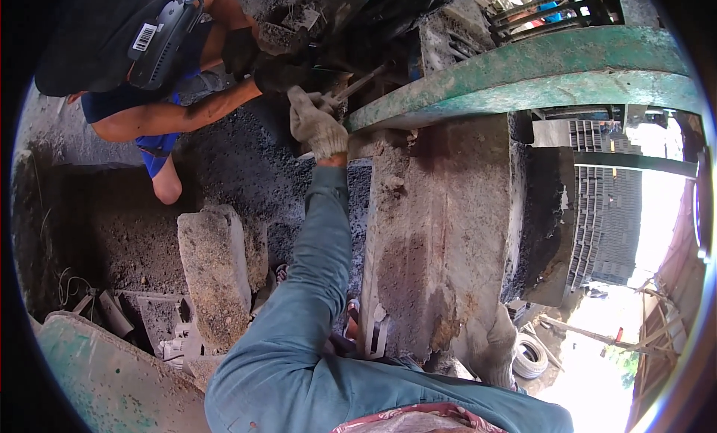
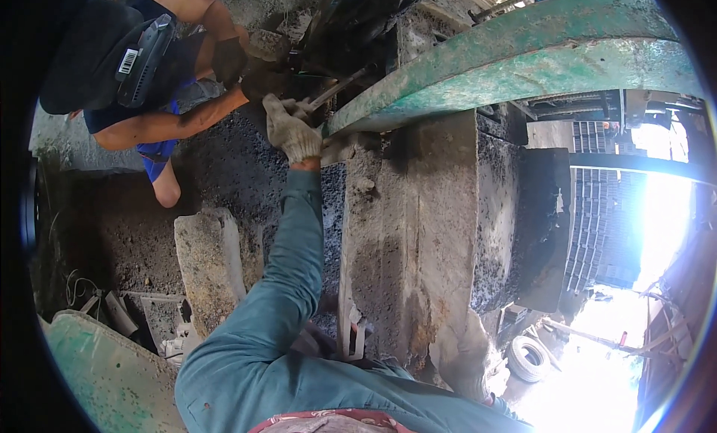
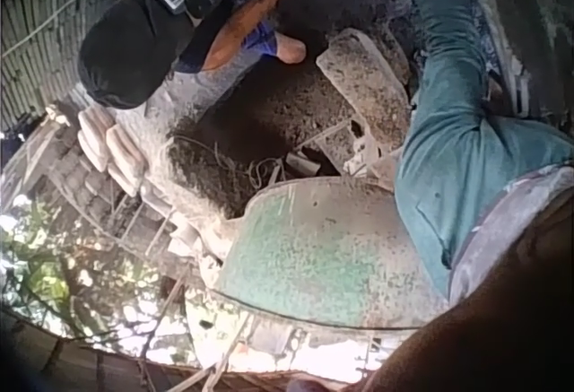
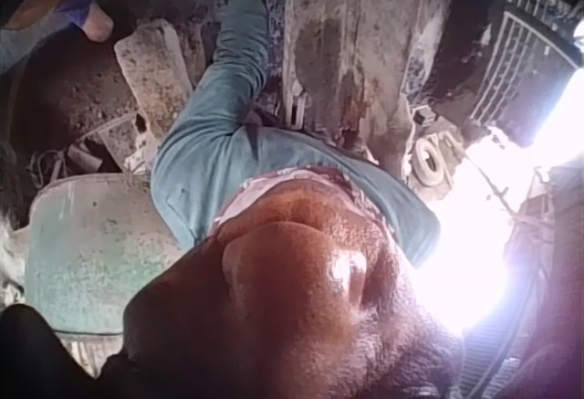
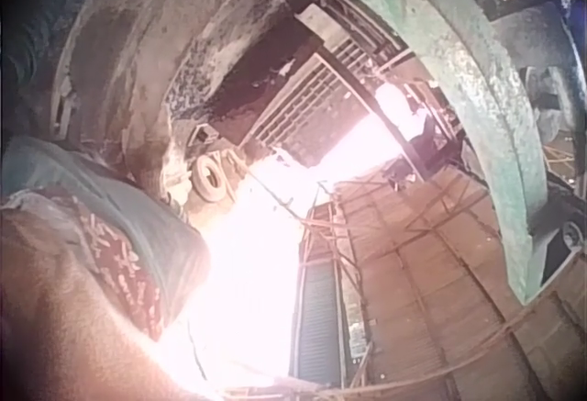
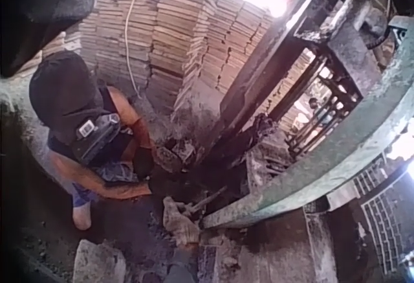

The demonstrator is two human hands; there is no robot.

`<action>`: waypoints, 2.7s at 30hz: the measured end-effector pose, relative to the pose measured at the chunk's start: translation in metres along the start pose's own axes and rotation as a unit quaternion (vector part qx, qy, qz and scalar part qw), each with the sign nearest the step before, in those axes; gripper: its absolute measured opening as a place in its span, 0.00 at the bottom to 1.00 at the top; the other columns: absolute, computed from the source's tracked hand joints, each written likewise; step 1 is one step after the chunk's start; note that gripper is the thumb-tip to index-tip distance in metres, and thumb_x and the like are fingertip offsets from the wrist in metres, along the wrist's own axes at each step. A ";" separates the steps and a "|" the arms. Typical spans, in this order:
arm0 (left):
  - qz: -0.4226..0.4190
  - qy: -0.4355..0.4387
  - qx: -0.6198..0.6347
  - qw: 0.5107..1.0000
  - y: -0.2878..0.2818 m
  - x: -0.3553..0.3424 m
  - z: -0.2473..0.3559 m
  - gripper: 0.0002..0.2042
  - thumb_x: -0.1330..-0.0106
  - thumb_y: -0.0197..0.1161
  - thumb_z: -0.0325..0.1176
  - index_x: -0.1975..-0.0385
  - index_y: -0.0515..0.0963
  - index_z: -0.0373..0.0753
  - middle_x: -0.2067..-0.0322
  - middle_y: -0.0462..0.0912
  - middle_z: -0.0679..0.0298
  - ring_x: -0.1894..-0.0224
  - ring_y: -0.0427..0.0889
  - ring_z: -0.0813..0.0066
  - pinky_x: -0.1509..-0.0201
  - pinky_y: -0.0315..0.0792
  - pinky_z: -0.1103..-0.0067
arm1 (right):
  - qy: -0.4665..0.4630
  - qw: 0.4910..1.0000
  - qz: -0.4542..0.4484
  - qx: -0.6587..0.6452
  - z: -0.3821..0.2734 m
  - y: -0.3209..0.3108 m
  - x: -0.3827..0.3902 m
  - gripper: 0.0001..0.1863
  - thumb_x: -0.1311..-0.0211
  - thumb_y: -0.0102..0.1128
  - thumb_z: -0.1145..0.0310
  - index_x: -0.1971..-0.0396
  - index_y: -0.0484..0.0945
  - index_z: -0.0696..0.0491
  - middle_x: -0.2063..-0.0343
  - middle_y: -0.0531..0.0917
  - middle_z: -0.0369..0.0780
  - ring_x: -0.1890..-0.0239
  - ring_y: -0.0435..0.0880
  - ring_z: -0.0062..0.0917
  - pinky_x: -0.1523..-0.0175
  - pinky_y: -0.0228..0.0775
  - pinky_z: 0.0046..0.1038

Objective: Repairing and adjusting a concrete block making machine or similar industrial press.

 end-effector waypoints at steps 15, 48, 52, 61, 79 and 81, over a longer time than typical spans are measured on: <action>-0.132 0.142 -0.172 0.966 0.019 0.020 0.011 0.17 0.24 0.58 0.41 0.70 0.79 0.34 0.78 0.76 0.68 0.75 0.75 0.80 0.70 0.70 0.80 | -0.013 1.000 -0.002 -0.017 -0.004 0.005 -0.003 0.16 0.38 0.56 0.75 0.50 0.74 0.60 0.66 0.82 0.48 0.63 0.84 0.40 0.57 0.75 0.36; -0.204 0.199 -0.339 0.897 0.125 -0.155 0.036 0.21 0.31 0.65 0.45 0.78 0.81 0.31 0.80 0.79 0.69 0.77 0.74 0.78 0.71 0.69 0.77 | 0.011 0.998 0.038 -0.052 -0.002 0.002 0.004 0.15 0.40 0.56 0.75 0.52 0.80 0.60 0.73 0.84 0.46 0.70 0.86 0.34 0.62 0.75 0.32; -0.242 0.114 -0.223 0.937 0.135 -0.136 0.021 0.17 0.29 0.65 0.42 0.71 0.81 0.32 0.79 0.76 0.67 0.80 0.73 0.77 0.77 0.65 0.73 | -0.013 0.999 0.012 0.026 0.008 0.000 0.004 0.16 0.41 0.57 0.75 0.52 0.79 0.59 0.75 0.81 0.45 0.71 0.84 0.38 0.62 0.74 0.33; -0.075 -0.001 -0.048 0.996 0.101 -0.097 0.015 0.15 0.30 0.56 0.46 0.72 0.70 0.42 0.84 0.65 0.65 0.85 0.66 0.65 0.76 0.70 0.65 | -0.099 0.994 -0.004 0.044 -0.022 -0.001 -0.001 0.18 0.39 0.57 0.76 0.48 0.78 0.56 0.65 0.81 0.48 0.63 0.84 0.46 0.57 0.75 0.37; -0.097 0.091 -0.103 0.986 0.024 -0.012 0.029 0.20 0.23 0.54 0.45 0.79 0.69 0.41 0.84 0.68 0.68 0.86 0.67 0.78 0.66 0.76 0.72 | -0.017 1.000 0.015 0.003 -0.003 -0.003 0.000 0.13 0.37 0.54 0.76 0.53 0.76 0.59 0.73 0.80 0.45 0.70 0.83 0.34 0.62 0.74 0.34; -0.102 0.115 -0.082 0.985 0.017 0.000 0.020 0.20 0.24 0.57 0.44 0.78 0.72 0.39 0.83 0.72 0.67 0.84 0.69 0.79 0.69 0.75 0.75 | 0.009 1.000 0.010 -0.015 -0.015 -0.002 -0.003 0.12 0.38 0.54 0.76 0.54 0.76 0.59 0.74 0.80 0.45 0.70 0.82 0.34 0.63 0.73 0.33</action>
Point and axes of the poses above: each hand's wrist, its own x-axis away from the middle knuckle, its own y-axis out of the palm, z = x × y, the point moved 10 cm from there along -x, towards the middle knuckle
